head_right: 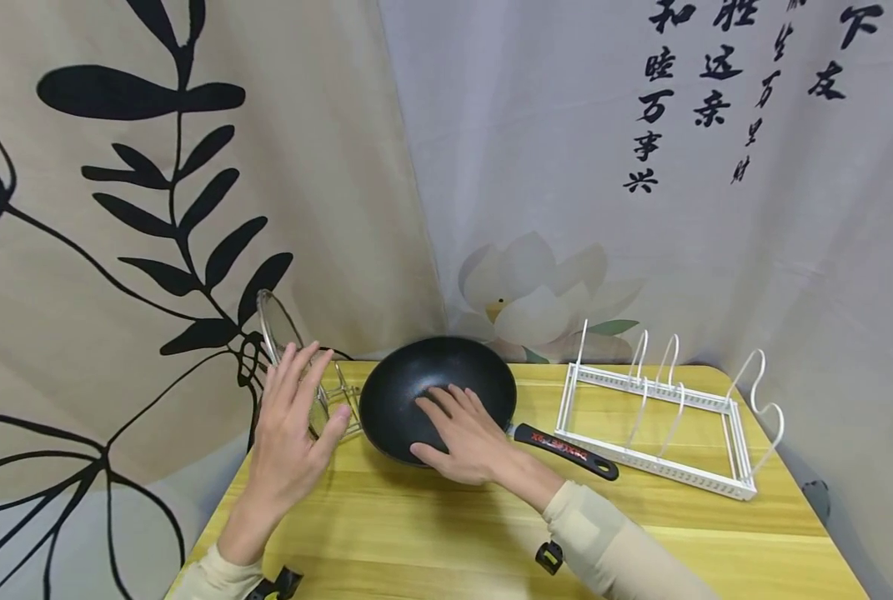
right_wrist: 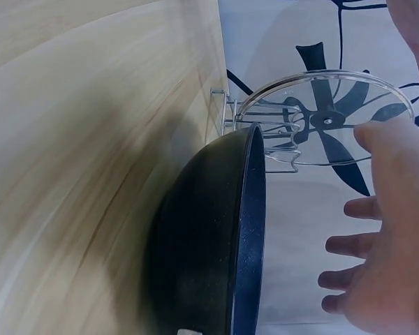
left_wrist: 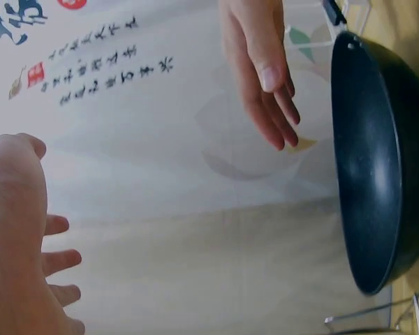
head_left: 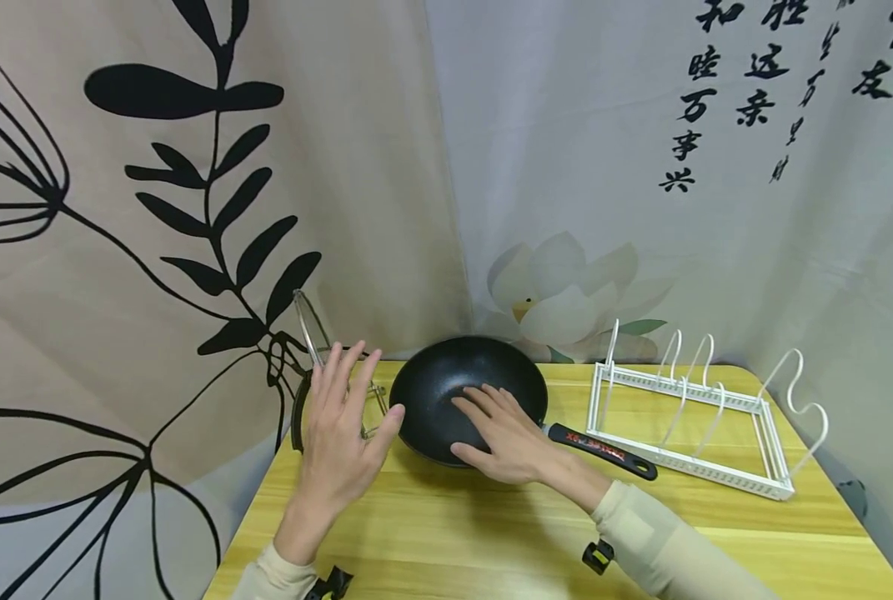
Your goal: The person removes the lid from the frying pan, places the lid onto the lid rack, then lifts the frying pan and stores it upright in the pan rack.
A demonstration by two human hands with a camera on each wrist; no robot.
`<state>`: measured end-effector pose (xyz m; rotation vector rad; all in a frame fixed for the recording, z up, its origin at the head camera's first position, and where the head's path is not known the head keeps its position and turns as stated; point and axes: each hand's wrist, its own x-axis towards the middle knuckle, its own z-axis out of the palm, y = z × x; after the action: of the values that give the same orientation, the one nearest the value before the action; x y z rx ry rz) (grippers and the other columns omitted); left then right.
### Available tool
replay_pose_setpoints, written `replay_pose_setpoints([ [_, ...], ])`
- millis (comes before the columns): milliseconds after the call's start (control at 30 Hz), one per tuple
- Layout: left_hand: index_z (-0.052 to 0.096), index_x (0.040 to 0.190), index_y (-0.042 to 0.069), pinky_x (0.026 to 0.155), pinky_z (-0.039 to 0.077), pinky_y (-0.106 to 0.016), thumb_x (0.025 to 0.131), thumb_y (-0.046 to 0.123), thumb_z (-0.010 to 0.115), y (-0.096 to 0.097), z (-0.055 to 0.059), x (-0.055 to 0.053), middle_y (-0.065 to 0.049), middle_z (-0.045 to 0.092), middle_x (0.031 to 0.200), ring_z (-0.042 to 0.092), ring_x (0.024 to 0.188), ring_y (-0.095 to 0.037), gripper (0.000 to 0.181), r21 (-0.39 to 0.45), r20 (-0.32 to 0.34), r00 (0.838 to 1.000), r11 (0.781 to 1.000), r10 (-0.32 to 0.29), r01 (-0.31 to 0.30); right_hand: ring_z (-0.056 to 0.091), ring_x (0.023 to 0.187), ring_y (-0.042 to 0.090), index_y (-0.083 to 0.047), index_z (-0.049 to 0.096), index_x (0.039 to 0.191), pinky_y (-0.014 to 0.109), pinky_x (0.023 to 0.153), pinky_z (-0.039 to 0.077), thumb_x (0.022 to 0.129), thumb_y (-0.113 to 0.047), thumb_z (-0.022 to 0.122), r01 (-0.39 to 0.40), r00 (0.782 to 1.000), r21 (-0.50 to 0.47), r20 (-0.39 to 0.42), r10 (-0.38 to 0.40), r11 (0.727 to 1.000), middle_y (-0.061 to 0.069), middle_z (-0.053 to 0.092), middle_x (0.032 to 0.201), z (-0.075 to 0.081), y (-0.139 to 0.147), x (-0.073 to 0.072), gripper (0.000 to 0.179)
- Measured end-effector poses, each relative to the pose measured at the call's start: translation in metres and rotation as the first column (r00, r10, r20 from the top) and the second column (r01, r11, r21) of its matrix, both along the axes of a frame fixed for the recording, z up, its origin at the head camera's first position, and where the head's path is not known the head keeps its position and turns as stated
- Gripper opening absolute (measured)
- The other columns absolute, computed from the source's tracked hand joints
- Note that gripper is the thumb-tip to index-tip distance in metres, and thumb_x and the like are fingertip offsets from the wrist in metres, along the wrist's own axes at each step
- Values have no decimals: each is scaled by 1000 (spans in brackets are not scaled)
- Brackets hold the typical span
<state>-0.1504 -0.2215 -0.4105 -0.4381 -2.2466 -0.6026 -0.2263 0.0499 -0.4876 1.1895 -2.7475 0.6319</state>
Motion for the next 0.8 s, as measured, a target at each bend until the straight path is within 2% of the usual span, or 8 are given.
replay_pose_setpoints([
  [267,54,168,14,142,18,-69,107,45,63,16,-7,2,-15,47,178,32,173,-45,68,-4,27,997,998,-66,66,33,171,50,-13,45,173,71,140,25,115,-58,57,32,999,-8,1,-32,999,20,42,180,-3,15,6,74],
  [567,49,172,20,142,21,-69,108,46,65,28,-19,3,-12,45,180,30,174,-42,71,-17,98,990,994,-105,107,34,170,51,-11,48,171,72,139,25,114,-54,60,71,997,-43,5,-71,997,22,44,178,-5,28,8,72],
  [800,48,172,22,137,26,-75,106,45,69,36,-29,1,-12,45,180,32,173,-44,73,-26,139,984,993,-112,117,34,170,51,-10,49,170,71,140,25,114,-54,61,105,994,-35,1,-105,994,21,45,178,-7,41,10,73],
])
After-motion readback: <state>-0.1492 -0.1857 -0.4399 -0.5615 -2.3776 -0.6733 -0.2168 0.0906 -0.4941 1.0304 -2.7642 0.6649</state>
